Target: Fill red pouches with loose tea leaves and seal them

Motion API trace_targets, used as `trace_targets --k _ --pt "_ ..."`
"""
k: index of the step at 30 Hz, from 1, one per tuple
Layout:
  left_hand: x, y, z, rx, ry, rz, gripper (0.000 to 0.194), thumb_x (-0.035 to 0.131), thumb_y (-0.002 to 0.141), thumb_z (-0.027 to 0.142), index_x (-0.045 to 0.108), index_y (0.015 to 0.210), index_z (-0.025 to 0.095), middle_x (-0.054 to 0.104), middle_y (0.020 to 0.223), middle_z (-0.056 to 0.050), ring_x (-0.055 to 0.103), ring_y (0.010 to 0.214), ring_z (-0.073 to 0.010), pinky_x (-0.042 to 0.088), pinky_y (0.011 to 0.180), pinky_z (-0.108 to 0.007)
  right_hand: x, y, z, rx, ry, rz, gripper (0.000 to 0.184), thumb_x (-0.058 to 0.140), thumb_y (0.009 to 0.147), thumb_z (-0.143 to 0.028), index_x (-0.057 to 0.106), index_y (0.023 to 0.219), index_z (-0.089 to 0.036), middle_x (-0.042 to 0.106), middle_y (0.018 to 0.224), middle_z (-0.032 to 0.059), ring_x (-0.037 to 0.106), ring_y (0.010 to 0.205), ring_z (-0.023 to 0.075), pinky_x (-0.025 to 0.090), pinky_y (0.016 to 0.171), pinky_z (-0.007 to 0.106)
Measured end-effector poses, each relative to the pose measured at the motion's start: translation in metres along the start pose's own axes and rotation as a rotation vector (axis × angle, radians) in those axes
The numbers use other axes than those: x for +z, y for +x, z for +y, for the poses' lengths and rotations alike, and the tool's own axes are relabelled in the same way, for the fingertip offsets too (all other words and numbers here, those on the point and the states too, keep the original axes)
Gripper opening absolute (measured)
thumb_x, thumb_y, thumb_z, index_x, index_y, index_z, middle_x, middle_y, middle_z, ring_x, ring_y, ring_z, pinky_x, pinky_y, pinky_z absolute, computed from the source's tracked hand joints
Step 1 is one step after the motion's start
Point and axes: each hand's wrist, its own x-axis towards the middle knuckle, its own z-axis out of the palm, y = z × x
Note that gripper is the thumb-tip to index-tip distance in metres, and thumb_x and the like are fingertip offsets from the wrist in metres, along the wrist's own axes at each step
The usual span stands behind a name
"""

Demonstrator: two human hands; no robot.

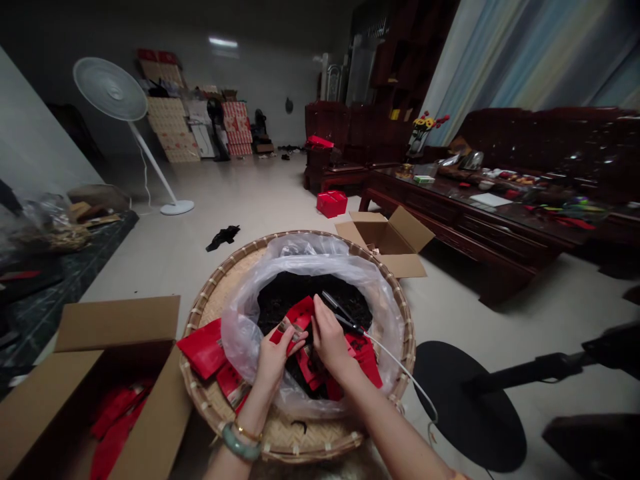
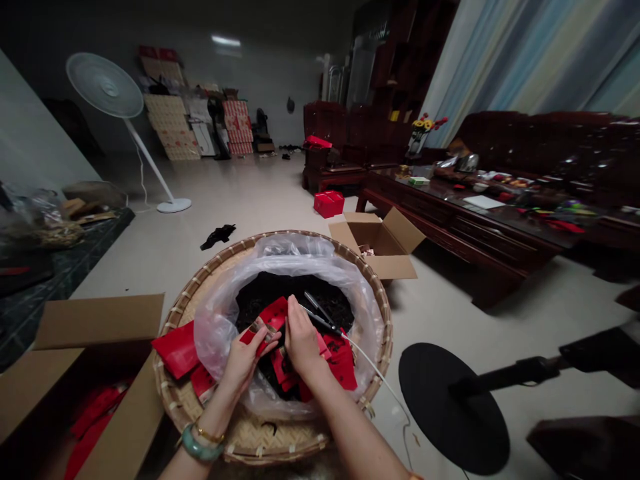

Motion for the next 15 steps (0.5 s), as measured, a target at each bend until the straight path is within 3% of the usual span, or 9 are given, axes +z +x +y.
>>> trace_targets --k 3,8,12,15 --pt "0.002 -0.003 0.001 -0.021 -0.002 0.005 0.043 0.077 0.057 0.035 0.059 0.088 0.011 0.071 0.074 -0.008 0.07 0.073 -0.0249 0.058 0.066 -0.032 -0.003 0.0 0.0 -0.051 0.007 -0.037 0.054 0.033 0.085 -0.008 0.034 0.138 -0.017 0.051 0.129 0.0123 0.045 0.122 0.0209 0.043 0.099 0.04" --pt "0.002 -0.006 0.003 -0.017 0.024 -0.011 0.044 0.077 0.057 0.036 0.06 0.089 0.011 0.072 0.077 -0.009 0.07 0.076 -0.0253 0.058 0.065 -0.032 -0.007 0.004 -0.004 0.033 0.032 -0.067 0.046 0.036 0.087 -0.011 0.047 0.13 -0.022 0.051 0.127 0.0114 0.047 0.117 0.0215 0.043 0.096 0.04" --pt "-0.001 -0.006 0.001 0.023 0.091 -0.036 0.046 0.075 0.059 0.039 0.061 0.092 0.01 0.071 0.075 -0.008 0.07 0.073 -0.0244 0.058 0.065 -0.032 -0.012 0.008 -0.005 0.149 0.016 0.029 0.023 0.048 0.085 -0.023 0.064 0.102 -0.021 0.058 0.103 0.0119 0.052 0.099 0.0242 0.046 0.084 0.042" --pt "-0.003 -0.006 0.002 0.017 0.165 -0.066 0.048 0.076 0.058 0.041 0.063 0.091 0.009 0.071 0.074 -0.008 0.07 0.069 -0.0237 0.058 0.064 -0.031 -0.018 0.013 -0.004 0.214 0.076 0.038 0.014 0.054 0.083 -0.028 0.064 0.077 -0.02 0.058 0.079 0.007 0.053 0.082 0.0217 0.045 0.074 0.037"
